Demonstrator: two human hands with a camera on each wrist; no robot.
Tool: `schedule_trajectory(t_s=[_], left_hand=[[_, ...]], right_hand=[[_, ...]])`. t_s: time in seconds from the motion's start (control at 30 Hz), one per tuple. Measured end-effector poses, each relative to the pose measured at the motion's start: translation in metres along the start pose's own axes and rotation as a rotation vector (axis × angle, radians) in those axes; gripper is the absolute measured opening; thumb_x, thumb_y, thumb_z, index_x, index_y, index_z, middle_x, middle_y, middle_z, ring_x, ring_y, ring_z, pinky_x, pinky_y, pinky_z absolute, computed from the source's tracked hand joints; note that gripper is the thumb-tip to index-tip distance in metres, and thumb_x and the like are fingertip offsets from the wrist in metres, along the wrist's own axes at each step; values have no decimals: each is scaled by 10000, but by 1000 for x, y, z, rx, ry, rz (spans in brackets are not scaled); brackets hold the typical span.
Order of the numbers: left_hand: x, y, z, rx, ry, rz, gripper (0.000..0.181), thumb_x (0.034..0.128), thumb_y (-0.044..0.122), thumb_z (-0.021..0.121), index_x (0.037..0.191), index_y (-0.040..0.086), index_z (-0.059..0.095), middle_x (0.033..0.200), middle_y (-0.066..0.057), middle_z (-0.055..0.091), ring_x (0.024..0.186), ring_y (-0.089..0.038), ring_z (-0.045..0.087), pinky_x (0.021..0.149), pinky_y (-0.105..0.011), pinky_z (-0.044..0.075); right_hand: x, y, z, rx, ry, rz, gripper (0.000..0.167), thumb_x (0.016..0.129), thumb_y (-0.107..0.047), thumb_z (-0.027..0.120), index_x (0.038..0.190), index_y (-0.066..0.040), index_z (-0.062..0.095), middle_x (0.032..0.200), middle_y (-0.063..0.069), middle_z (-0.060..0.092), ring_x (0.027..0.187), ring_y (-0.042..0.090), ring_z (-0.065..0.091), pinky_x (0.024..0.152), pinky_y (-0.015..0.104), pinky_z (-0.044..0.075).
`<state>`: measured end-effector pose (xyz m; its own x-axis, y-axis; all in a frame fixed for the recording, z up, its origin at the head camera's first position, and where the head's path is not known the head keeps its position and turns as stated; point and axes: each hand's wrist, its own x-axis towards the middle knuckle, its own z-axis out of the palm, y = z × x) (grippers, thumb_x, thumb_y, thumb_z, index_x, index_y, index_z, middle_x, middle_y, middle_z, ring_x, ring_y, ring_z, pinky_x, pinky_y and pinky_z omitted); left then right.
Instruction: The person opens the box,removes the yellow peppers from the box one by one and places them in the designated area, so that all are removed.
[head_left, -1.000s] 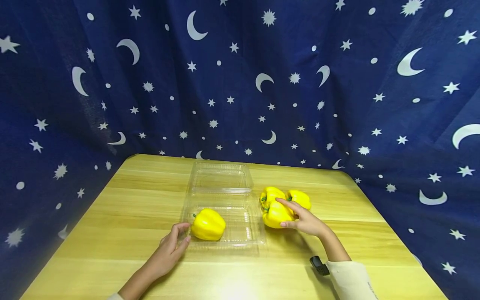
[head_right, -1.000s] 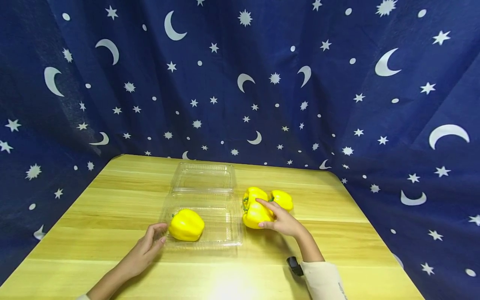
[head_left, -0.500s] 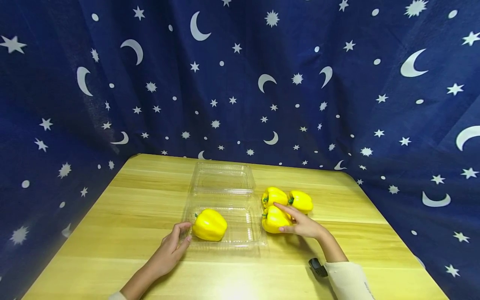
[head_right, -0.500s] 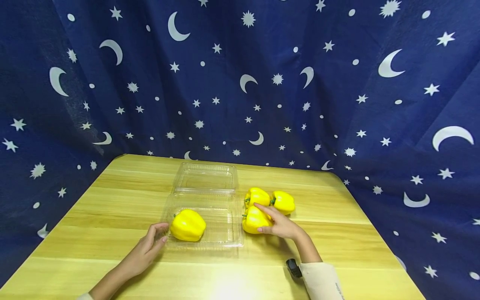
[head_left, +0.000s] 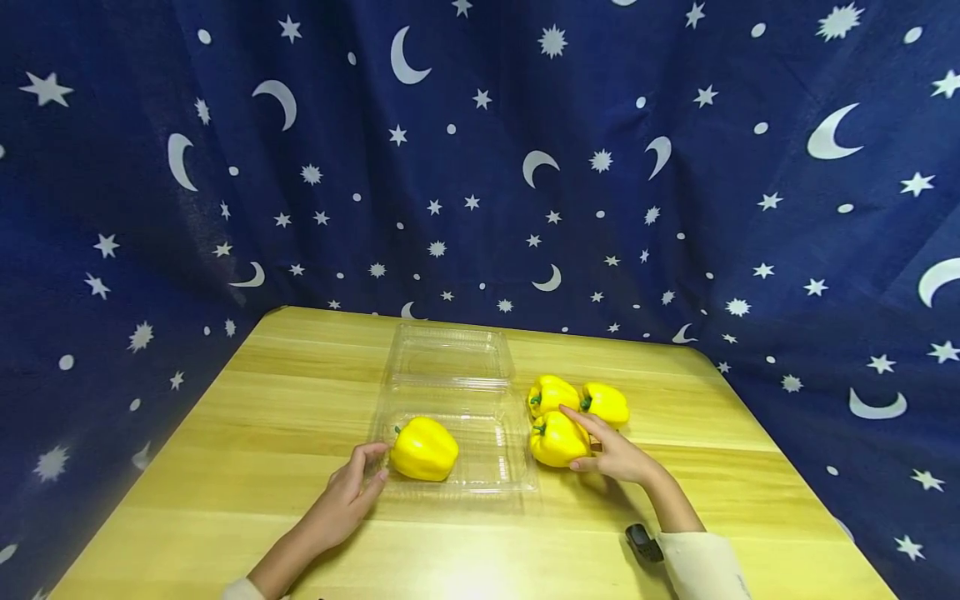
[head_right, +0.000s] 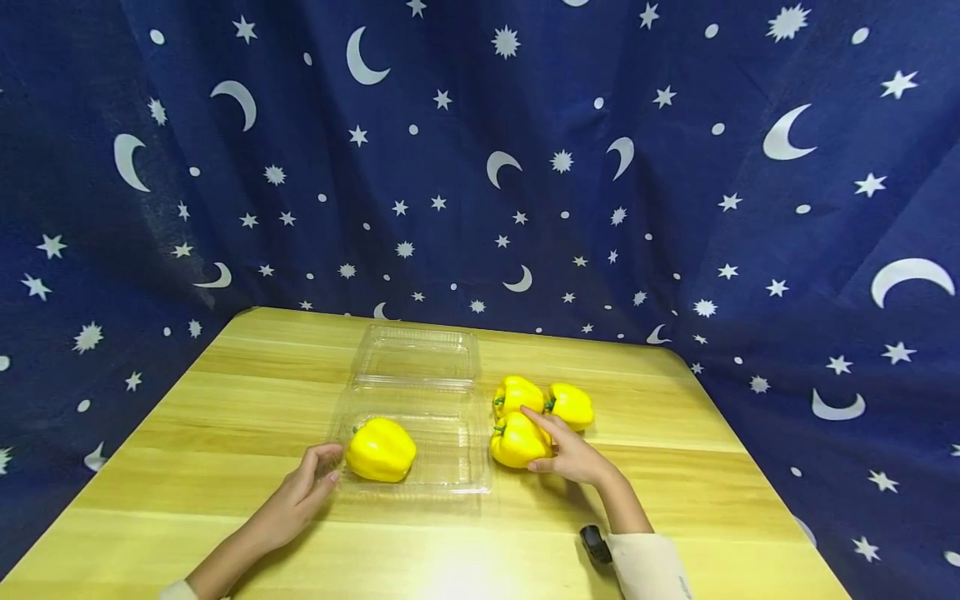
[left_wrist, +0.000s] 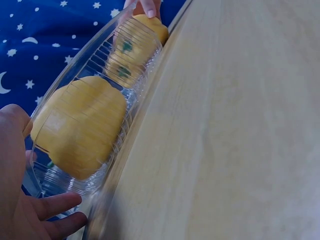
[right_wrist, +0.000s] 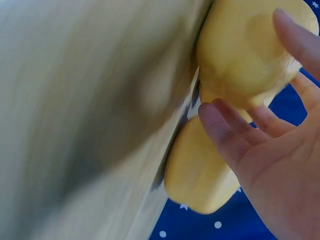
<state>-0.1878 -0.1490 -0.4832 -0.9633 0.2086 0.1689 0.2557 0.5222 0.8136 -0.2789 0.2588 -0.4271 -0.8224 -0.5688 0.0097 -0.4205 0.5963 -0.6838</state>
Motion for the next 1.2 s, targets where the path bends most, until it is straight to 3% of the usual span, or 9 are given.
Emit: schedule_trajectory(t_s=[0.2, 0.43, 0.53, 0.8, 1.03, 1.2], left_hand=[[2, 0, 2, -7, -13, 12, 437, 985, 286, 391, 1302, 0, 295, 1376, -235, 360, 1251, -433, 379, 991, -556, 347], [1, 0, 1, 3, -11, 7, 421, 981, 253, 406, 1298, -5, 302, 1374, -227, 368, 1245, -422, 393, 986, -549, 358], [1, 0, 1, 3, -4, 7, 430, 982, 269, 403, 1299, -5, 306, 1370, -223, 376, 1240, -417, 402, 984, -540, 364], [2, 1, 2, -12, -11, 9, 427, 984, 287, 395, 1302, 18, 304, 1383, -224, 364, 1256, -426, 378, 991, -558, 348], [0, 1, 2, 9, 17, 11, 394, 980, 249, 413, 1298, 34, 323, 1370, -213, 395, 1248, -414, 400, 981, -547, 369], [0, 2, 1, 14, 32, 9, 383, 976, 249, 426, 1294, 55, 338, 1347, -179, 428, 1236, -378, 429, 981, -523, 383]], right_hand=[[-9, -1, -11, -40, -2, -30, 797, 776, -85, 703, 1432, -62, 251, 1360, 278, 318, 1213, 485, 359, 912, 634, 372], [4, -39, -20, -171, 218, -61, 714, 793, -121, 696, 1410, -138, 337, 1343, 187, 391, 1222, 414, 384, 929, 639, 349], [20, -63, -18, -172, 251, -95, 719, 811, -178, 687, 1423, -199, 311, 1393, 141, 344, 1263, 385, 348, 950, 639, 331], [60, -105, 9, -133, 140, -141, 810, 820, -335, 670, 1460, -275, 177, 1468, 124, 241, 1307, 391, 309, 964, 611, 348], [79, -126, 47, -120, -15, -56, 936, 808, -431, 656, 1462, -329, -5, 1540, 45, 92, 1392, 323, 152, 1069, 545, 255], [85, -135, 75, -126, -99, -83, 940, 815, -435, 647, 1479, -215, 20, 1534, 103, 98, 1379, 339, 183, 1072, 531, 262]])
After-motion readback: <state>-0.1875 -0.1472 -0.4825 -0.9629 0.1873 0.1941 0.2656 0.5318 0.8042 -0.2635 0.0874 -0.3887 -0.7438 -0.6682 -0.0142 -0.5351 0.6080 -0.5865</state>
